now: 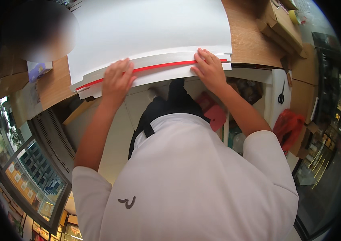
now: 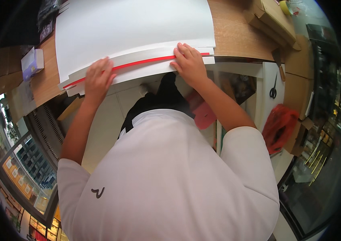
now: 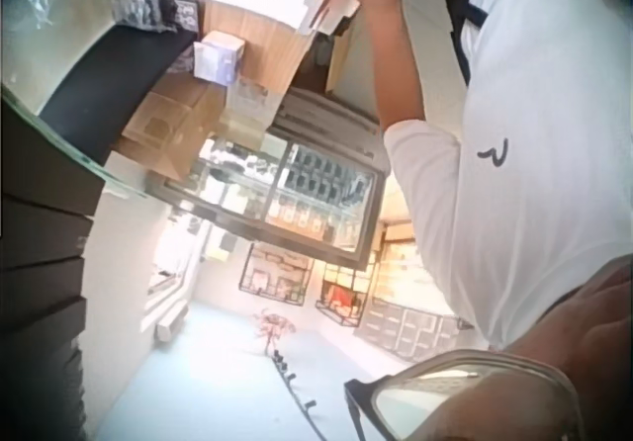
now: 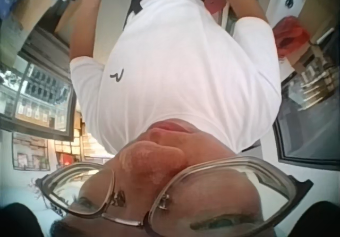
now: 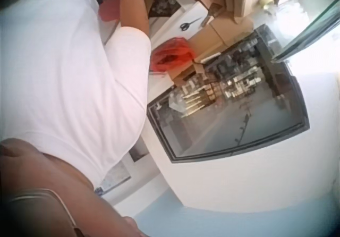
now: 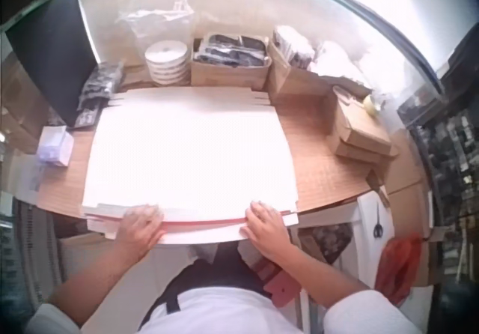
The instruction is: The person arranges small red boxes in a black tray, then moves to a counter to assemble a white cardboard box. They fold the flaps of the box and apply red tape along the edges to secure the structure.
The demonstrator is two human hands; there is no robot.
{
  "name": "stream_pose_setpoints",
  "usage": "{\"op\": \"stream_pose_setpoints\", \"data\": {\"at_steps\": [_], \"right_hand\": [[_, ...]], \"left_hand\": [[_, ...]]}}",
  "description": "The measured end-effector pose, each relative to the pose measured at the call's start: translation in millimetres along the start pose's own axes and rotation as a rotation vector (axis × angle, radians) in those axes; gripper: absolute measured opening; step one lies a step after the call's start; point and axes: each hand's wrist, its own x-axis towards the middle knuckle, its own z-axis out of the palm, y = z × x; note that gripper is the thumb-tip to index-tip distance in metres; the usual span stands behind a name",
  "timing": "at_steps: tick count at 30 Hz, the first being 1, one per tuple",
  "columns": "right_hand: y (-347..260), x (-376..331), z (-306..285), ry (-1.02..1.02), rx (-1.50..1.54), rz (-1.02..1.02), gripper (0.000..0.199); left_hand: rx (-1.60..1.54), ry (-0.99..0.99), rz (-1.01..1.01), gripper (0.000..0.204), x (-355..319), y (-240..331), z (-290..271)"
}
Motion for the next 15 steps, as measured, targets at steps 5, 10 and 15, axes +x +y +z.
{"op": "stream_pose_setpoints", "data": {"at_steps": [5,10,15], "right_hand": [[-2.4,11.2,1.6,0.001,0.085,-0.009,0.035],[-33.1,41.3,23.7,0.048,0.184,-0.232,0.02],[-32.7,57.0,30.8,0.0,0.239,-0.277,0.016]], "left_hand": [[-0.109,0.083,0.103,0.036,19.7,2.2,14.9],[-0.214,0.059,0.041,0.023,24.4,3.0,12.9],[-0.245,0.092,-0.075,0.013,32.4,-3.8,21.1]]}}
